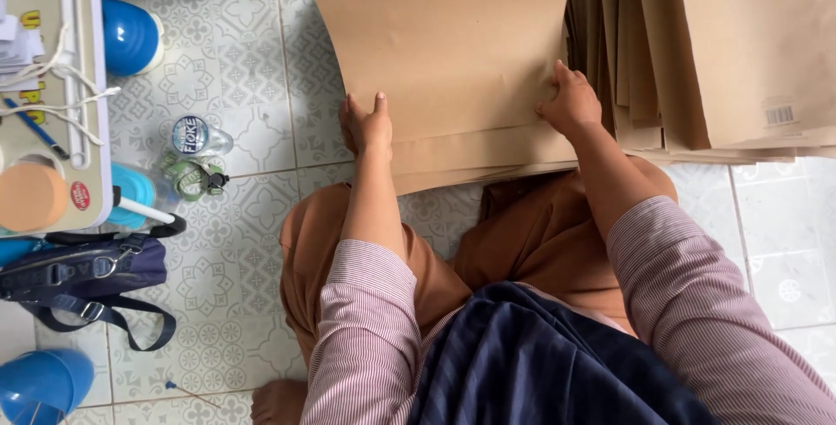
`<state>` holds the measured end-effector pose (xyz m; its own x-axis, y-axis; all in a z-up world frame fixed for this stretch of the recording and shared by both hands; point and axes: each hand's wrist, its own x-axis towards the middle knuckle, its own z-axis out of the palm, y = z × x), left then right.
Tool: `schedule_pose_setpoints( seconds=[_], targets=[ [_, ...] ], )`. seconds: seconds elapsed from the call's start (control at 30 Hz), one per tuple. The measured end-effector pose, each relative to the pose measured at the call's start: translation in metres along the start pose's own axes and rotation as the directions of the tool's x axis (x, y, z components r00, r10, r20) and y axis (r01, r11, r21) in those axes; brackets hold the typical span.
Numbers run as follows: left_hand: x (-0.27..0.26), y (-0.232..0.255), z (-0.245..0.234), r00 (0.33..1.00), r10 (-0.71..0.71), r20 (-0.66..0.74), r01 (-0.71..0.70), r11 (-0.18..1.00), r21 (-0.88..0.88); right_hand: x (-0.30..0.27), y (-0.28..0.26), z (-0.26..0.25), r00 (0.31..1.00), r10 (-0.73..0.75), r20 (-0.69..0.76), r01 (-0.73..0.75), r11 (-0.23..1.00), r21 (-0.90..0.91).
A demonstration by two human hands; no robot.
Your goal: Folding flat brown paper sheets into bags and organizing them into stacks on the floor.
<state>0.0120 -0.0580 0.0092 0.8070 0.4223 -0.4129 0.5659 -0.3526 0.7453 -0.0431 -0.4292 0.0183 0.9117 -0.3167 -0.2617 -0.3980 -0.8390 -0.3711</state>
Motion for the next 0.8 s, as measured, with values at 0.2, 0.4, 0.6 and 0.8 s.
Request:
schedule_pose_setpoints(
  seconds=[0.2,0.4,0.6,0.8],
  targets=[
    [0.031,-0.009,-0.004,0.999,-0.017,-0.052,-0.010,0.884,-0.468,0.002,-0.054,-0.060,0.986,0.092,0.140,-0.135,0.931,0.340],
    [0.014,0.015,-0.013,0.993,0.003,-0.120,-0.067,0.842,-0.535,0.033,-0.045,-0.065,0.935,0.071,0.348,-0.319,0.601,0.733],
    [0.022,0.004,-0.004,0.971,0.000,-0.239,-0.082,0.940,-0.332,0.030,-0.048,-0.079,0.901,0.050,0.431,-0.397,0.497,0.772],
    [0.017,0.020,-0.013,0.951,0.253,-0.179,-0.301,0.614,-0.730,0.067,0.004,-0.052,0.982,0.064,0.177,-0.187,0.265,0.946]
  ],
)
